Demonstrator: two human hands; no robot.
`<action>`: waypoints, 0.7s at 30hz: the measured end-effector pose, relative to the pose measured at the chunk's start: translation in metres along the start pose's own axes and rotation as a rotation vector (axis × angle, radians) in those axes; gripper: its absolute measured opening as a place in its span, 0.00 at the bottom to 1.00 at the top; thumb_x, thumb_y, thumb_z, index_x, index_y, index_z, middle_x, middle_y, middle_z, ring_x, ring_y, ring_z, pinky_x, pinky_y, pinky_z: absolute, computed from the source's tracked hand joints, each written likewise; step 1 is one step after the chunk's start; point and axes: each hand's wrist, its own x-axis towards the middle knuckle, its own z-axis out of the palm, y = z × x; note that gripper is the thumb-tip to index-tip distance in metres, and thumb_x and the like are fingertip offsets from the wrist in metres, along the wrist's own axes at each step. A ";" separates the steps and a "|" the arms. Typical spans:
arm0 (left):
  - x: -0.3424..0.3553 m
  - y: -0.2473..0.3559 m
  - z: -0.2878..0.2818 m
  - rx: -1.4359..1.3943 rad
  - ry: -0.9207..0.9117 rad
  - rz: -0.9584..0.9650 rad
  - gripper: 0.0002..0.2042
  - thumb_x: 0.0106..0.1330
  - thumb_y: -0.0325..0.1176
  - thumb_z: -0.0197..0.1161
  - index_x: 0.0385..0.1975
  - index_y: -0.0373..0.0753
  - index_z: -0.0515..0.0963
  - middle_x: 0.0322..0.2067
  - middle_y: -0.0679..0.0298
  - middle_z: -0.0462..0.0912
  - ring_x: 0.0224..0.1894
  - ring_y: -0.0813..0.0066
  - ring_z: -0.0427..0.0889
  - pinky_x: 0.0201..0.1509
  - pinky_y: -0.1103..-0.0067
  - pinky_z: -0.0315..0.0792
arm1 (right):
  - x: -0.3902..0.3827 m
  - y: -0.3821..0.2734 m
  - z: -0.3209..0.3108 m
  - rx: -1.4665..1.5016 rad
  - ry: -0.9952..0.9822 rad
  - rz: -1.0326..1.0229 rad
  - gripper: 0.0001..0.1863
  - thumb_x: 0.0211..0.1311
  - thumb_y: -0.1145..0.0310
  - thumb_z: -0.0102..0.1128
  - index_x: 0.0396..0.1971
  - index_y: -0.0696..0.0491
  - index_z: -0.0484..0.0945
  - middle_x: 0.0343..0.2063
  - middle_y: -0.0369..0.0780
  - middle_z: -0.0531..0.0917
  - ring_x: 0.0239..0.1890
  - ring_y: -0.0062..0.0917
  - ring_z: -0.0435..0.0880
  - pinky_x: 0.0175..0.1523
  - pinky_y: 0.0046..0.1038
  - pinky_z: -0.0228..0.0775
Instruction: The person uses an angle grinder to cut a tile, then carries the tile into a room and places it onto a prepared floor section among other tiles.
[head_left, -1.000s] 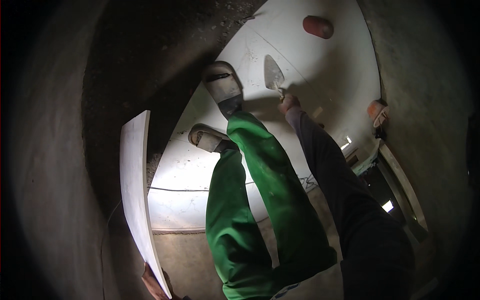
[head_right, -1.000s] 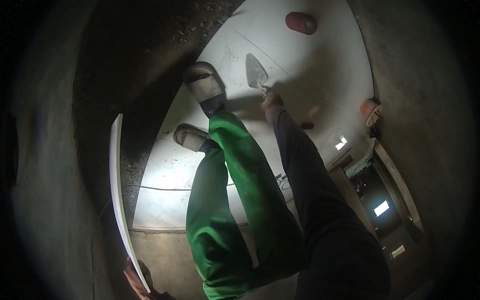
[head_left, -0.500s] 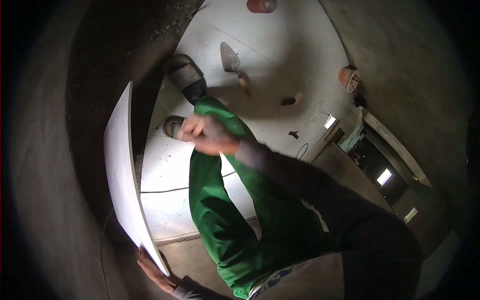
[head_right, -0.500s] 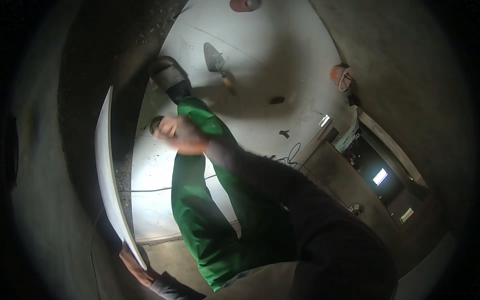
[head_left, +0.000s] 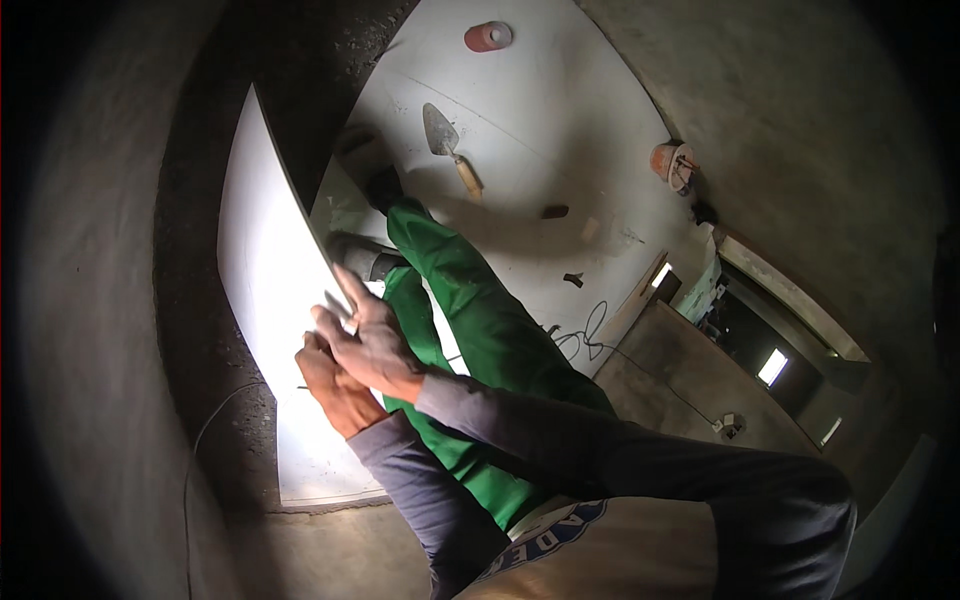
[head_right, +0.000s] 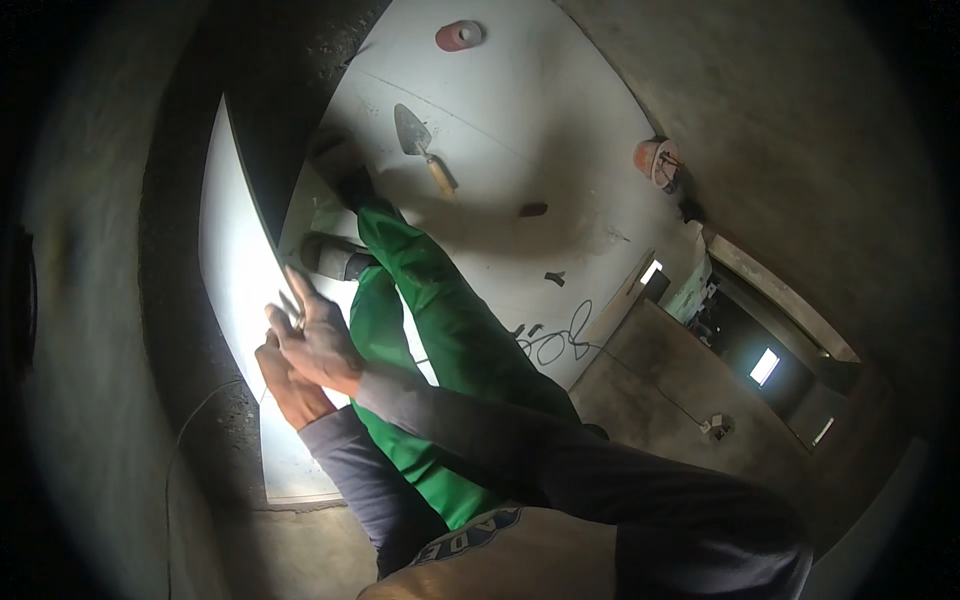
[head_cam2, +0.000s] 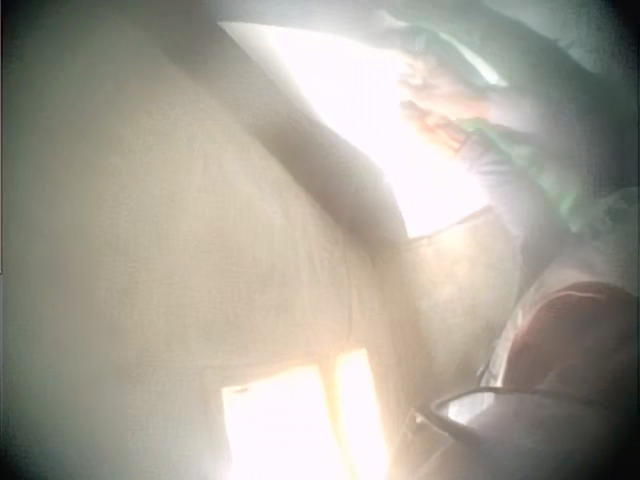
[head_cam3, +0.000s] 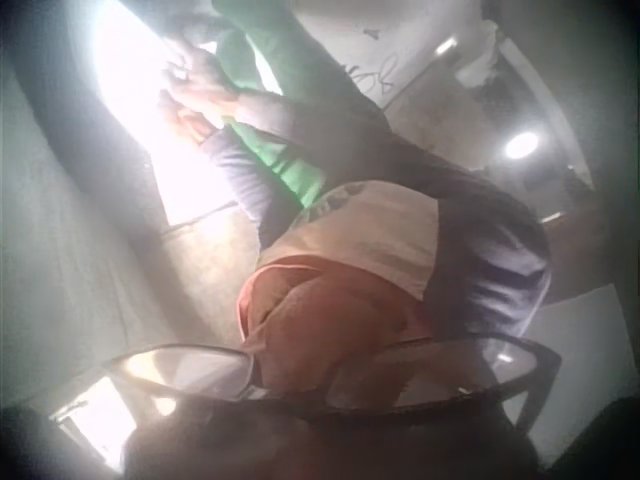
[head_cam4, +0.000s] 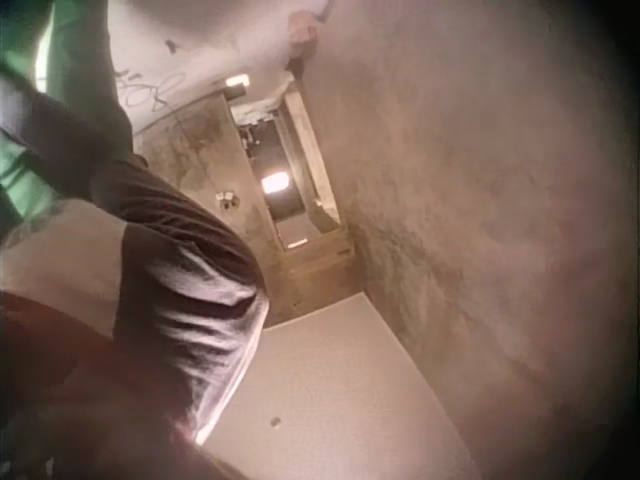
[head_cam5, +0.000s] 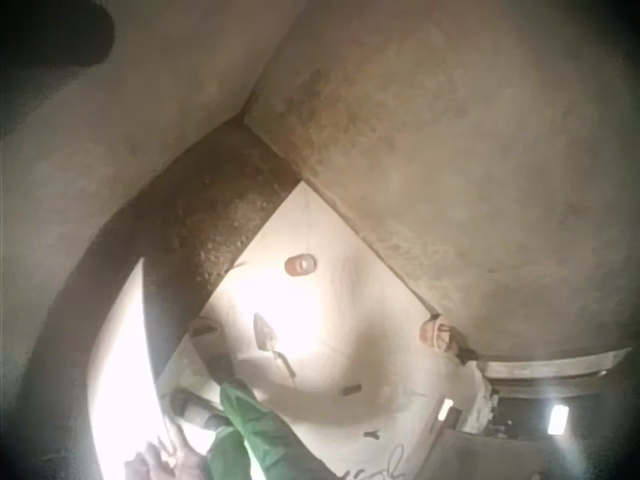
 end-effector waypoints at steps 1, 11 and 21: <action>0.004 0.000 0.011 -0.155 0.054 -0.050 0.14 0.81 0.37 0.51 0.35 0.32 0.73 0.30 0.64 0.78 0.29 0.76 0.75 0.29 0.76 0.72 | 0.006 0.006 -0.002 -0.163 0.074 -0.065 0.33 0.74 0.65 0.62 0.73 0.63 0.64 0.53 0.55 0.85 0.56 0.34 0.86 0.60 0.34 0.79; -0.006 0.030 0.023 -0.666 -0.121 -0.179 0.15 0.81 0.38 0.55 0.44 0.29 0.77 0.41 0.52 0.86 0.40 0.68 0.88 0.46 0.80 0.86 | 0.057 0.003 -0.010 -0.317 0.166 -0.151 0.21 0.67 0.75 0.56 0.56 0.72 0.76 0.47 0.63 0.85 0.53 0.54 0.85 0.61 0.42 0.76; 0.057 0.012 -0.166 0.215 0.573 0.269 0.17 0.77 0.40 0.62 0.46 0.29 0.84 0.38 0.61 0.85 0.37 0.72 0.84 0.44 0.79 0.78 | 0.111 0.010 0.001 -0.470 0.359 -0.338 0.12 0.72 0.69 0.59 0.49 0.60 0.77 0.47 0.42 0.79 0.44 0.20 0.78 0.45 0.22 0.74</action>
